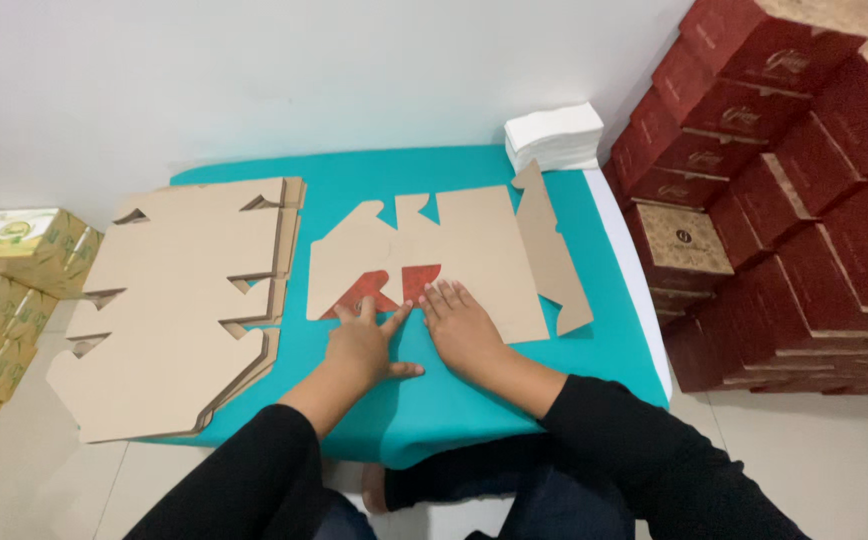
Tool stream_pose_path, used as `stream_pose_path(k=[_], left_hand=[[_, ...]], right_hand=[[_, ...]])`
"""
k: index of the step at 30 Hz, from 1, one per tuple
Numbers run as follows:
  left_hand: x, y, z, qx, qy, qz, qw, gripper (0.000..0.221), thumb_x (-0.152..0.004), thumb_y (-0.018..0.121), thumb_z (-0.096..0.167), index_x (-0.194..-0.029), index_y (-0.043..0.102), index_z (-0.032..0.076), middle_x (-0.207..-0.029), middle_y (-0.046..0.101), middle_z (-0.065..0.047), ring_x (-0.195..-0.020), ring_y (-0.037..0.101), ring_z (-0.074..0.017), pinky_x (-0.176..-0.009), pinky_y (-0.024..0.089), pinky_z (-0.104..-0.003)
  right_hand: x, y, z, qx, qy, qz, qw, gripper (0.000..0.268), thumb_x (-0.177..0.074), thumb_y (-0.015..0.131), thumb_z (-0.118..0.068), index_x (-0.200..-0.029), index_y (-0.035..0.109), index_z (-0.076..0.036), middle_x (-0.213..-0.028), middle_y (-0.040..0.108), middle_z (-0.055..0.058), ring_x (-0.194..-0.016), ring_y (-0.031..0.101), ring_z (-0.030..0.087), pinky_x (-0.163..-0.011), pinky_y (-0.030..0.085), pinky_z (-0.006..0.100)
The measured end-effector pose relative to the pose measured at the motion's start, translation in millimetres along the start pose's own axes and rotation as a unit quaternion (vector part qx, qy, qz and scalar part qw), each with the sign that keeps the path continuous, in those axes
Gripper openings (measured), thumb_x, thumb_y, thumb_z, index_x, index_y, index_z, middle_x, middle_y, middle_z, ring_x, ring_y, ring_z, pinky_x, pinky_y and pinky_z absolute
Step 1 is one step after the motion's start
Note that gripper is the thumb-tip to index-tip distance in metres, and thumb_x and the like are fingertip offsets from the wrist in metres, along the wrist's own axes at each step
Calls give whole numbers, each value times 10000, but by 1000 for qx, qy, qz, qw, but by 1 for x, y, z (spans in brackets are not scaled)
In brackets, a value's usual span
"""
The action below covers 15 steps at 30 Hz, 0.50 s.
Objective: The person assembles a cardboard box by folding pre-cut cardboard templates along creases and tucking flaps into slots. They place a white paper liner inside the box and close the lid.
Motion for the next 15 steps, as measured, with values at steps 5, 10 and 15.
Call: stream_pose_path(k=[5, 10, 15], left_hand=[[10, -6, 3, -14, 4, 38, 999, 987, -714, 506, 825, -1508, 116, 387, -1345, 331, -168, -1259, 342, -581, -823, 541, -532], [18, -21, 5, -32, 12, 39, 999, 1007, -705, 492, 849, -1510, 109, 381, -1339, 332, -164, -1259, 353, -572, -835, 536, -514], [26, -21, 2, -25, 3, 29, 999, 914, -766, 432, 825, -1511, 146, 378, -1345, 348, -158, -1284, 343, -531, -886, 485, -585]], right_hand=[[-1, -3, 0, -15, 11, -12, 1000, 365, -972, 422, -176, -1251, 571, 7, -1298, 558, 210, -1251, 489, 369, -1002, 392, 453], [1, -5, 2, -25, 28, -43, 998, 380, -984, 384, -170, -1276, 543, 15, -1330, 525, 220, -1278, 449, 385, -1021, 352, 466], [18, -20, 2, 67, 58, -41, 995, 348, -977, 414, -145, -1218, 575, 47, -1259, 573, 247, -1294, 429, 388, -1114, 210, 509]])
Point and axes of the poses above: each hand's wrist, its own x-axis away from the middle knuckle, its own y-axis out of the palm, z = x × y, the point moved 8 cm from there along -x, towards the middle knuckle
